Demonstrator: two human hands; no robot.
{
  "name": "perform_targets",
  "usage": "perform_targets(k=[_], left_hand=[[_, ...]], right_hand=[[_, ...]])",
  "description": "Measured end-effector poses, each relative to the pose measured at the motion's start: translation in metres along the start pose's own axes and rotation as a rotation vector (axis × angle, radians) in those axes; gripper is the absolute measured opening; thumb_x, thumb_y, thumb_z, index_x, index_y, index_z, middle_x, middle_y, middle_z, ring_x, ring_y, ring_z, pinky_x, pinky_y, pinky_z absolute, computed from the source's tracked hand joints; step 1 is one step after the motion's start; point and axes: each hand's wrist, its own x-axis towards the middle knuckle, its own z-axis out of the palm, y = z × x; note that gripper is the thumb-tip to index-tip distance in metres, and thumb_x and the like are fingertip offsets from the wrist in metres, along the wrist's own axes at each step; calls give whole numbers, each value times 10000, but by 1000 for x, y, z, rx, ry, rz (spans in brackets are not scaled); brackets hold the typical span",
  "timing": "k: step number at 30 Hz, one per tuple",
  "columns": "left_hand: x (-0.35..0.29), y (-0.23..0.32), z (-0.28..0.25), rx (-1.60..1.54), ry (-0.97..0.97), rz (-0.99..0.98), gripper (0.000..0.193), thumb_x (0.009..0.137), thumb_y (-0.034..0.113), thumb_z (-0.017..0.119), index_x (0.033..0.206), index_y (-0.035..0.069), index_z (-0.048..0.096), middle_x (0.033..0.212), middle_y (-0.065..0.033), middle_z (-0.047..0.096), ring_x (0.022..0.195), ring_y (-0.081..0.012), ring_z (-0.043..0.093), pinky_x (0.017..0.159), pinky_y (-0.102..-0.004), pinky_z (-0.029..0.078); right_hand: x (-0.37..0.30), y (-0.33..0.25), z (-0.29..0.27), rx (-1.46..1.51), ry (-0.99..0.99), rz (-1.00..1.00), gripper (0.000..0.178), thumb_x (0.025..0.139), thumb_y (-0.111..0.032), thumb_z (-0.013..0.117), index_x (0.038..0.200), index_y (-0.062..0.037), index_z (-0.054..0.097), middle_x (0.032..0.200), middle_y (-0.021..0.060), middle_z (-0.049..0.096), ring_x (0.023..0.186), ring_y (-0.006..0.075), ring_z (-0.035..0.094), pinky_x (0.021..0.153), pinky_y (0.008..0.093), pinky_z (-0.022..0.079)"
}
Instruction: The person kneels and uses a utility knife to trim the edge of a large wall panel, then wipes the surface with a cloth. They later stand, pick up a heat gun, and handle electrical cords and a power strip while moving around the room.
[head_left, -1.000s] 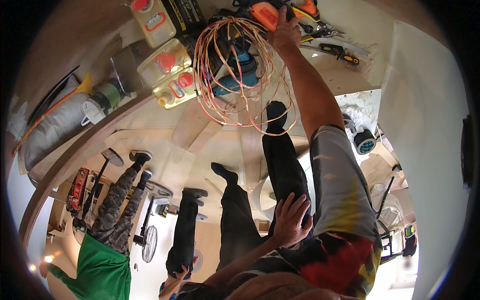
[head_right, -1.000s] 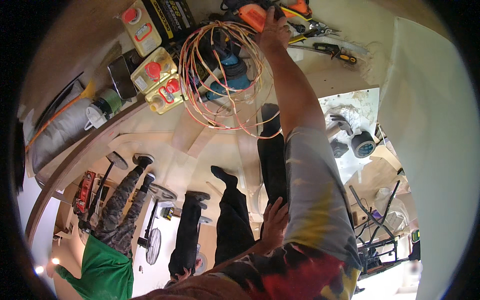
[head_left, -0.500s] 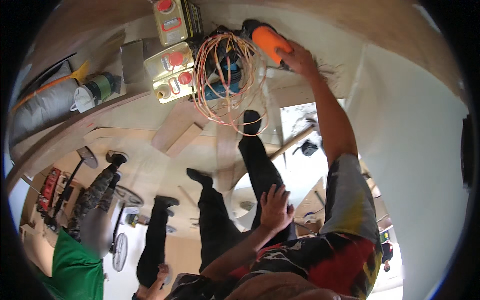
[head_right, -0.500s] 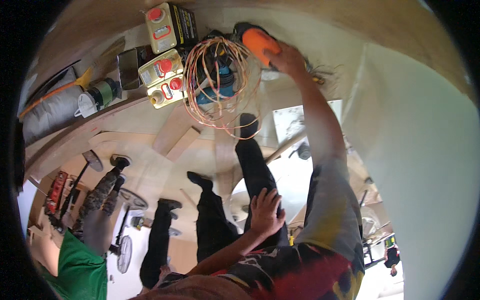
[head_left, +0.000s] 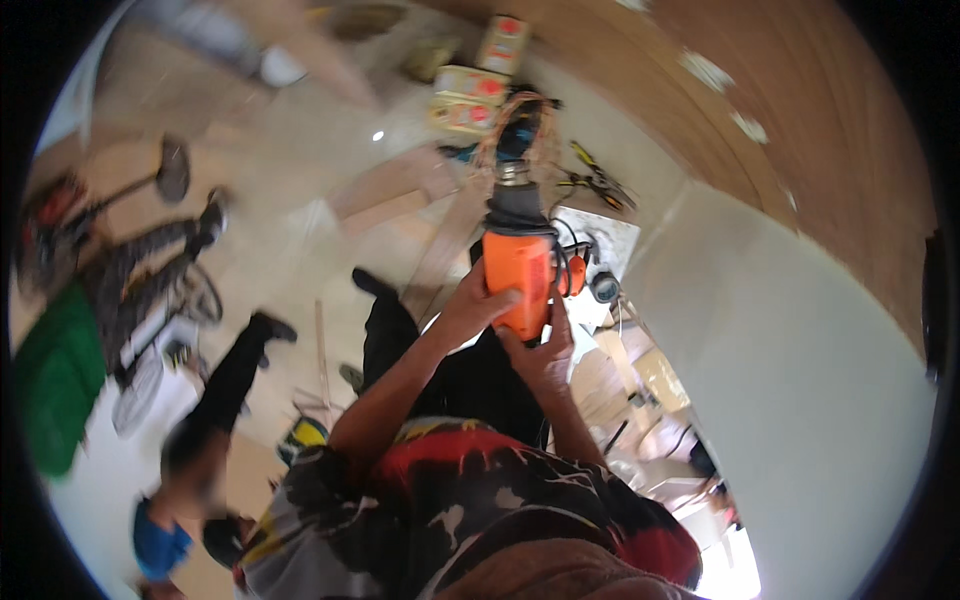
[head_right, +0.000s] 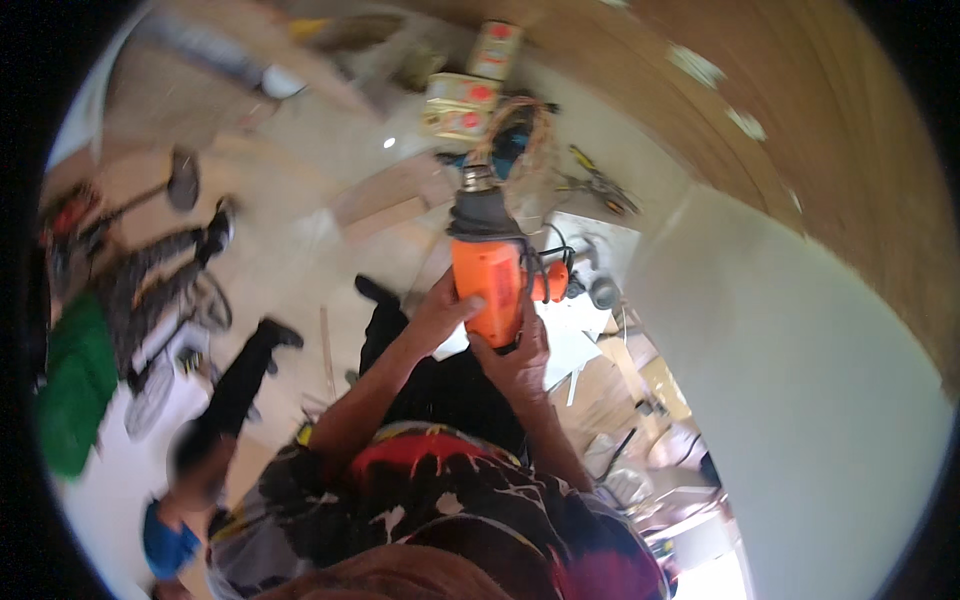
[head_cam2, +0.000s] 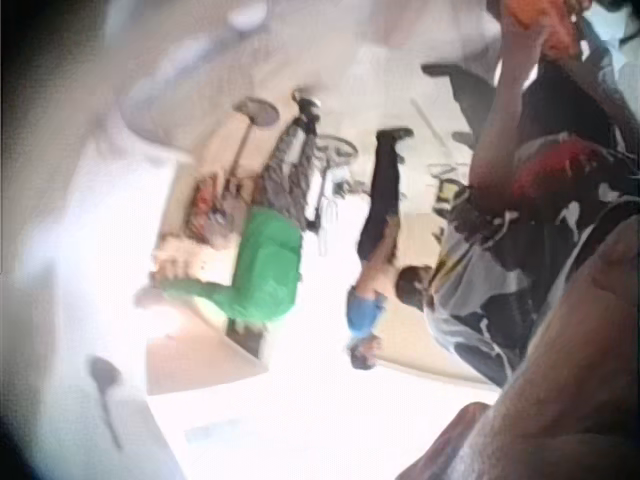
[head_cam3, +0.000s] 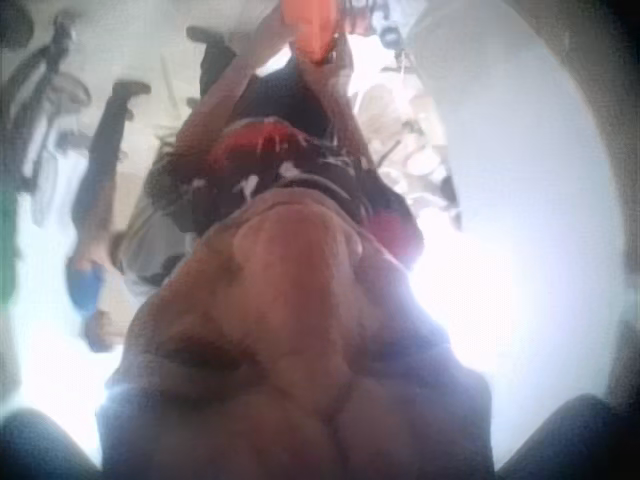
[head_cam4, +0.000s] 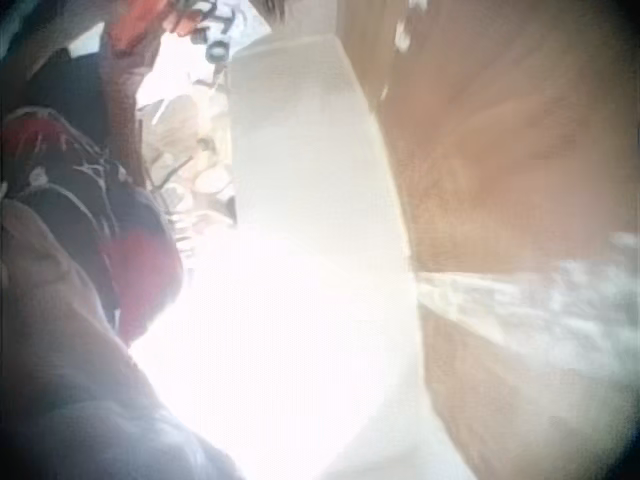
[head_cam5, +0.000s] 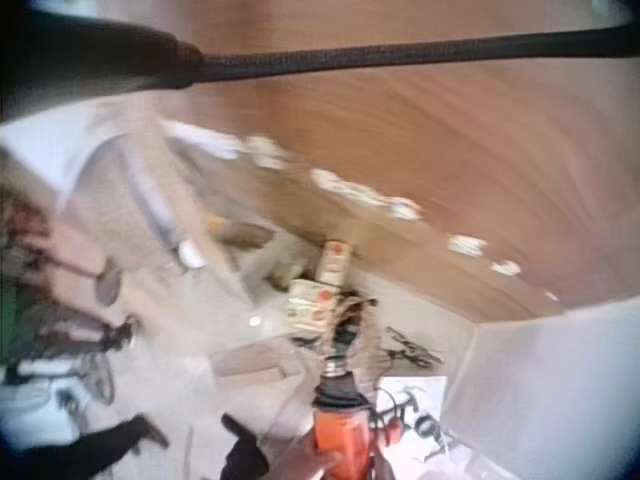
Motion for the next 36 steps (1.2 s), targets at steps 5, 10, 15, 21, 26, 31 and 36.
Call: perform_targets(k=[5, 10, 15, 21, 26, 31, 36], left_hand=[[-106, 50, -41, 171, 489, 125, 691, 772, 214, 828, 1298, -3, 436, 1218, -114, 595, 1097, -193, 605, 958, -349, 495], [-244, 85, -152, 144, 597, 441, 690, 715, 161, 811, 1275, -8, 445, 1162, -106, 621, 1044, -204, 631, 923, -358, 518], [-374, 88, -230, 118, 634, 578, 715, 679, 159, 803, 1308, 49, 480, 1140, -78, 618, 1017, -166, 602, 929, -345, 493], [-501, 37, -241, 22, 688, 693, 744, 635, 226, 829, 1283, 42, 514, 1110, -76, 641, 1013, -167, 608, 922, -342, 490], [-590, 57, -260, 153, 850, 811, 818, 594, 299, 827, 1298, 30, 508, 1134, -120, 646, 1034, -224, 628, 919, -353, 490], [-608, 52, -253, 292, 930, 870, 838, 587, 287, 807, 1318, 44, 478, 1127, -153, 641, 1056, -291, 628, 917, -385, 489], [-605, 76, -236, 403, 902, 788, 878, 617, 258, 823, 1393, 118, 437, 1249, -137, 597, 1151, -337, 580, 971, -412, 456]], right_hand=[[-66, -73, 87, -105, 42, -415, 882, 674, -244, 868, 1372, 68, 427, 1101, 228, 628, 956, 400, 621, 827, 455, 508], [-125, -181, 133, 131, -618, -278, 677, 743, -169, 815, 1324, 15, 519, 1068, 196, 659, 988, 354, 642, 878, 415, 502], [-128, -256, 192, -22, -586, -587, 535, 897, 12, 580, 1412, 17, 438, 1293, 155, 583, 1173, 249, 566, 1037, 393, 418], [-123, -264, 306, 48, -1450, 26, 598, 973, -487, 541, 1404, -78, 470, 1364, 81, 546, 1217, 224, 534, 999, 369, 442], [-150, -320, 384, -100, -1752, 48, 534, 951, -335, 614, 1378, -38, 495, 1360, 79, 557, 1255, 240, 516, 1058, 411, 405], [-253, -377, 374, -127, -1951, -258, 594, 952, -425, 606, 1394, -65, 439, 1260, 53, 563, 1133, 239, 546, 943, 426, 462], [-246, -377, 387, -233, -2079, -163, 555, 948, -413, 609, 1329, -28, 489, 1142, 80, 588, 1026, 250, 570, 884, 424, 476]])
